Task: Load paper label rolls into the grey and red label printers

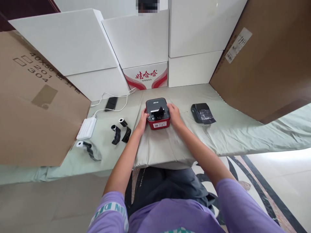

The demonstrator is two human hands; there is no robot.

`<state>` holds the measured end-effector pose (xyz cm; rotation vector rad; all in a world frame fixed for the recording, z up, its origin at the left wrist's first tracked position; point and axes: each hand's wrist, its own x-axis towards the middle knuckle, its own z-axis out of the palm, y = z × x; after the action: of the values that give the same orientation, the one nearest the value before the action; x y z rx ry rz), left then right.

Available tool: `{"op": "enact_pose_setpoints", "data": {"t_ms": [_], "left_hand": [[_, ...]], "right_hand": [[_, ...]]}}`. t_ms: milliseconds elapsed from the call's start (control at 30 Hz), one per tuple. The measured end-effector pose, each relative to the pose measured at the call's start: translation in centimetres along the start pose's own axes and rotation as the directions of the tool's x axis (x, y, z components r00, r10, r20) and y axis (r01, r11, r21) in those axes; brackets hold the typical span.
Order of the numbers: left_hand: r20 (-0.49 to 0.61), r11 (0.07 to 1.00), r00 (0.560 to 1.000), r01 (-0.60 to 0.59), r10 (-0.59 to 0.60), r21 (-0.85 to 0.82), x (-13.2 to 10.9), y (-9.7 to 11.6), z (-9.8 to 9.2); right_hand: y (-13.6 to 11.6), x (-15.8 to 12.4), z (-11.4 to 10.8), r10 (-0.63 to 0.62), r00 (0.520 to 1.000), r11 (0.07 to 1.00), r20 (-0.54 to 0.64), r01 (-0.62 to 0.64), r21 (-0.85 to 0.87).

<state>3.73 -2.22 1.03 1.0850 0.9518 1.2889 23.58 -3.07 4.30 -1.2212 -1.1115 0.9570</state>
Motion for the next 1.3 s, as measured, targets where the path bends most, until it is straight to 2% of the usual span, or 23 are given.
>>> {"op": "enact_pose_setpoints", "data": {"t_ms": [133,300,467,867,1033,1167,1300], "left_hand": [[0.018,0.998,1.000,-0.007,0.008,-0.062,-0.4,-0.5,0.0],[-0.010,0.996,1.000,-0.004,0.003,-0.092,-0.7,-0.2,0.6],[-0.083,0.994,0.996,0.030,-0.039,-0.106,-0.5,0.3,0.9],[-0.084,0.994,0.993,0.072,-0.079,-0.078,-0.5,1.0,0.7],[-0.074,0.996,0.995,0.054,-0.059,-0.071,-0.5,1.0,0.9],[-0.066,0.998,0.997,0.044,-0.048,-0.052,-0.6,0.8,1.0],[-0.075,0.998,0.997,-0.001,-0.004,-0.057,-0.6,0.3,1.0]], "right_hand": [[2.8,1.8,1.2,0.010,1.000,0.991,0.005,-0.010,0.132],[4.6,1.8,0.9,-0.047,0.996,0.999,0.071,0.046,0.020],[4.6,1.8,1.0,-0.043,0.996,0.999,0.082,0.041,0.028],[5.5,1.9,1.2,-0.048,0.996,0.990,0.081,0.037,0.136],[5.3,1.9,1.5,-0.030,0.999,0.995,0.043,0.026,0.092],[5.2,1.8,1.4,-0.027,0.998,0.998,0.060,0.023,0.065],[5.4,1.8,1.3,-0.064,0.996,0.993,0.056,0.057,0.106]]}}
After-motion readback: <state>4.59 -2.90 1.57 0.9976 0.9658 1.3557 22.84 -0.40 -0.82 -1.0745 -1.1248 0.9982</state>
